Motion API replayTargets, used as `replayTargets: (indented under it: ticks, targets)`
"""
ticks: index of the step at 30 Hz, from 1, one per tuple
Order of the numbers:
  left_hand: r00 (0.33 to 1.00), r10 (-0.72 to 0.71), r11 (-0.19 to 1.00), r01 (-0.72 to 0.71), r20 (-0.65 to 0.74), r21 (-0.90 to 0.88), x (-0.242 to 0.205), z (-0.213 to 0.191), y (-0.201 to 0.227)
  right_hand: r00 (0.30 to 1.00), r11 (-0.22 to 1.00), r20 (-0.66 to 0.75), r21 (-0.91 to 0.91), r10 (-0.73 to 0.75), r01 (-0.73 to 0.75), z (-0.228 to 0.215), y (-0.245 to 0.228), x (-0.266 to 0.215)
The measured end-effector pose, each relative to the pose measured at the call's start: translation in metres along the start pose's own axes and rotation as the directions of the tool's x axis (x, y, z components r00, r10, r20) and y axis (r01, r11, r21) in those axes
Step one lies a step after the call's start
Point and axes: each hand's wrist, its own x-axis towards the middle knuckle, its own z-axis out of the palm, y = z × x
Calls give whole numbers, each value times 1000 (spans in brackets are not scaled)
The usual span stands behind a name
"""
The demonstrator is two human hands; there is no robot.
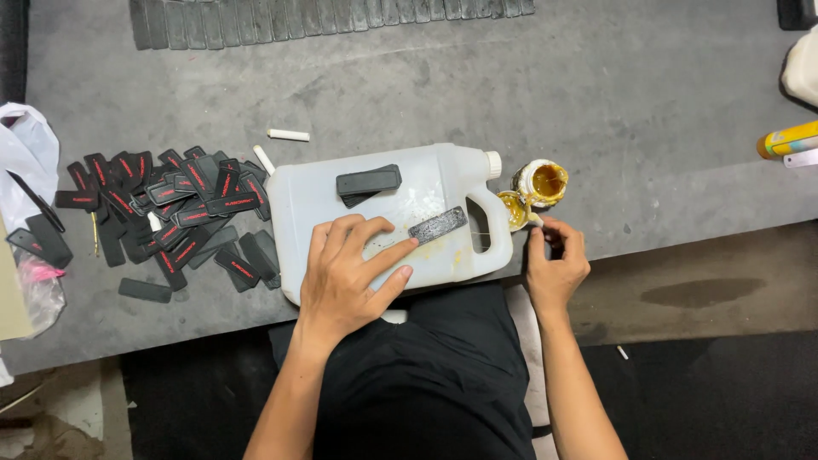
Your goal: Applying glue to small black tags and arranging them in rows on a workbench
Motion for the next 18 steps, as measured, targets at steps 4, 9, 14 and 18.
replayTargets:
  ticks: [4,9,14,18]
  targets:
    - [1000,-10,1000,10,-9,-6,-1,0,0,997,996,26,-39,-74,75,2,3,1]
    - [1000,-9,1000,8,-22,-9,0,-2,1,998,999,-21,-6,-54,54,-5,1,-1]
    - [1000,-3,999,1,-31,-39,-2,-1,0,993,993,-3,31,-114,114,-20,-72,9]
    - [1000,24,997,-25,-20,-71,0,-5,3,950,987,276,94,-148,127,-13,-136,16]
